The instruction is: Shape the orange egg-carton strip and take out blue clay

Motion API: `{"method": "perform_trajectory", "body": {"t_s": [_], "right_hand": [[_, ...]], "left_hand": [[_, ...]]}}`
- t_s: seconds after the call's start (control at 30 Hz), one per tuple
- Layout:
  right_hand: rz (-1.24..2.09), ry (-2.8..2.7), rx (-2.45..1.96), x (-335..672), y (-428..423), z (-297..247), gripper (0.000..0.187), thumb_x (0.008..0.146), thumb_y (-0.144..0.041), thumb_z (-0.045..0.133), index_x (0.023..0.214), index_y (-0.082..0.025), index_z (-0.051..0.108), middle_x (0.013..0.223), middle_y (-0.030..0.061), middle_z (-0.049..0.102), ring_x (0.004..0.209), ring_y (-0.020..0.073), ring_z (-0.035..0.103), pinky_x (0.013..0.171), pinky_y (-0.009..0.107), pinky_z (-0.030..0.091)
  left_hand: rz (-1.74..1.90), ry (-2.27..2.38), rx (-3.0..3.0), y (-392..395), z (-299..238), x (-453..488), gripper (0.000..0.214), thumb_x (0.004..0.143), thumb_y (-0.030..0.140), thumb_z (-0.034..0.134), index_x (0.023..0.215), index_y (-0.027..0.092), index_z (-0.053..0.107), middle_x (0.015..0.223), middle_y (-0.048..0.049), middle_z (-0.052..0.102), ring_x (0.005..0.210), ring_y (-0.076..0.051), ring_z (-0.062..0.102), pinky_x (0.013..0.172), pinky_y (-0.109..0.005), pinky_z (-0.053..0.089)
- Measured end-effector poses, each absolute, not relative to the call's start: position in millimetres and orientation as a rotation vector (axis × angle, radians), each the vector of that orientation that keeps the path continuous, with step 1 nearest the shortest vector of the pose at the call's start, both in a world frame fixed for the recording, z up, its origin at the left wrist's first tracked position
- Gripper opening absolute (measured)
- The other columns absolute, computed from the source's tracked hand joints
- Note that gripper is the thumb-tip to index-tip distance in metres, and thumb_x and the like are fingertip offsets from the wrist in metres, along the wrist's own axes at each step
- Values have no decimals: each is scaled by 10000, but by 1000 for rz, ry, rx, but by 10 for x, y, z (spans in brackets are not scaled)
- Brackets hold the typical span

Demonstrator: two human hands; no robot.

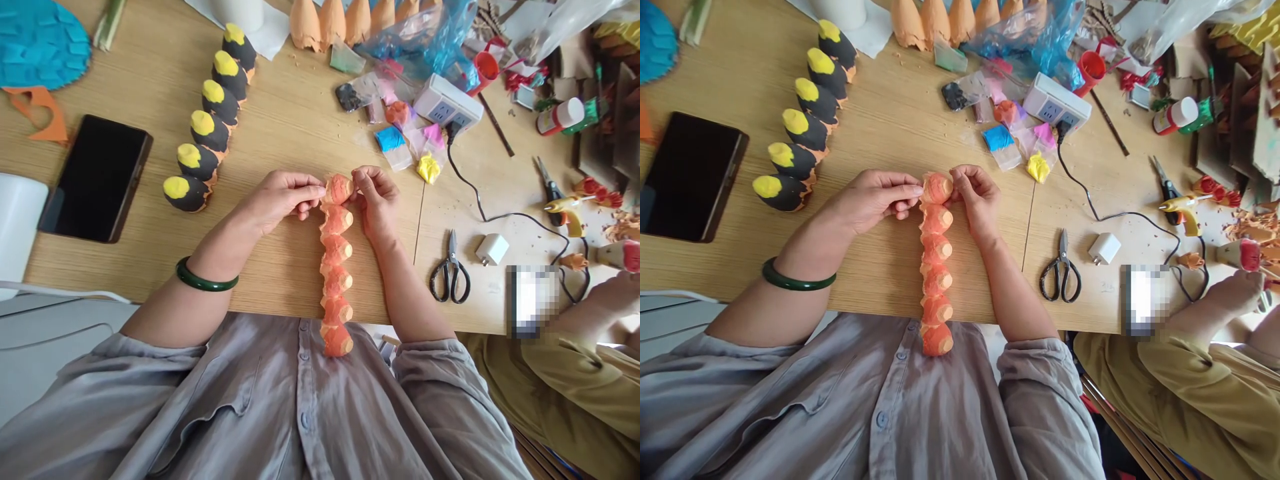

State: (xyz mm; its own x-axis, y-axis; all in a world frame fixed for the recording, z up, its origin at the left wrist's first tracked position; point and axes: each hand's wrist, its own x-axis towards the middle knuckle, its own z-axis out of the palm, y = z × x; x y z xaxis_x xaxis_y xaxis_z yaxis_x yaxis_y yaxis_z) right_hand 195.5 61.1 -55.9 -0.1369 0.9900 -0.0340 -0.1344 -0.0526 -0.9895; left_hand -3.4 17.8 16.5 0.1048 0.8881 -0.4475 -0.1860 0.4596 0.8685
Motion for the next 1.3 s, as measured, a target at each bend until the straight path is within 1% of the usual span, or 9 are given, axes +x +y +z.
{"method": "perform_trajectory", "body": {"t_s": [0.1,0.2,0.3,0.37,0.6,0.83,0.97,1.13,1.3], "right_hand": [[1221,-1244,-1098,1951,527,-490,581,870,-864,850,982,-309,717,874,-33,675,717,135,578,647,320,590],[946,-1432,-1129,1944,403,-346,310,1067,-608,764,1034,-300,758,995,7,714,834,167,658,749,358,615],[704,-1637,-1041,1938,319,-224,95,1099,-323,732,1046,-286,801,984,30,736,833,182,625,790,383,601],[644,-1737,-993,1936,297,-186,123,1097,-246,701,1074,-283,816,1003,45,748,874,199,633,802,391,604],[797,-1888,-1064,1955,315,-190,164,1128,-377,681,1131,-326,838,1111,70,728,1166,302,689,1053,553,662],[721,-1991,-1021,1970,357,-248,220,1083,-248,670,1090,-341,870,1085,70,734,1101,288,675,962,503,688],[814,-1932,-1021,1966,364,-278,222,1074,-255,670,1055,-333,877,1067,73,741,1090,284,664,899,473,694],[802,-1943,-1063,1969,359,-258,179,1078,-305,697,1028,-336,867,1046,80,723,1101,286,660,925,466,696],[820,-1968,-987,1976,382,-275,177,1077,-267,704,1043,-331,865,1064,65,703,1079,270,657,935,477,688]], "left_hand": [[946,1209,711,178,142,10,194,880,41,724,716,131,778,592,10,584,474,-58,462,472,-169,371],[965,1220,691,177,129,52,213,872,32,733,690,137,768,573,14,558,462,-56,446,452,-164,340],[992,1256,699,177,118,74,249,892,5,746,681,136,759,569,17,544,459,-50,435,438,-158,311],[1007,1263,733,179,102,73,286,927,7,751,673,138,757,574,14,547,465,-49,440,439,-159,312],[1061,1244,840,187,38,62,349,972,-11,739,664,150,765,590,13,581,483,-61,481,483,-180,368],[1037,1227,868,192,41,50,328,990,145,873,676,153,778,603,1,624,515,-77,527,511,-186,398],[1011,1226,840,194,89,46,339,1000,34,785,680,142,792,601,-3,638,510,-71,529,521,-181,402],[1004,1240,784,201,129,40,319,976,5,823,685,132,796,599,2,639,498,-60,538,510,-161,413],[981,1225,721,217,149,16,373,951,-93,659,683,120,808,597,-23,658,517,-80,574,514,-164,431]]}}
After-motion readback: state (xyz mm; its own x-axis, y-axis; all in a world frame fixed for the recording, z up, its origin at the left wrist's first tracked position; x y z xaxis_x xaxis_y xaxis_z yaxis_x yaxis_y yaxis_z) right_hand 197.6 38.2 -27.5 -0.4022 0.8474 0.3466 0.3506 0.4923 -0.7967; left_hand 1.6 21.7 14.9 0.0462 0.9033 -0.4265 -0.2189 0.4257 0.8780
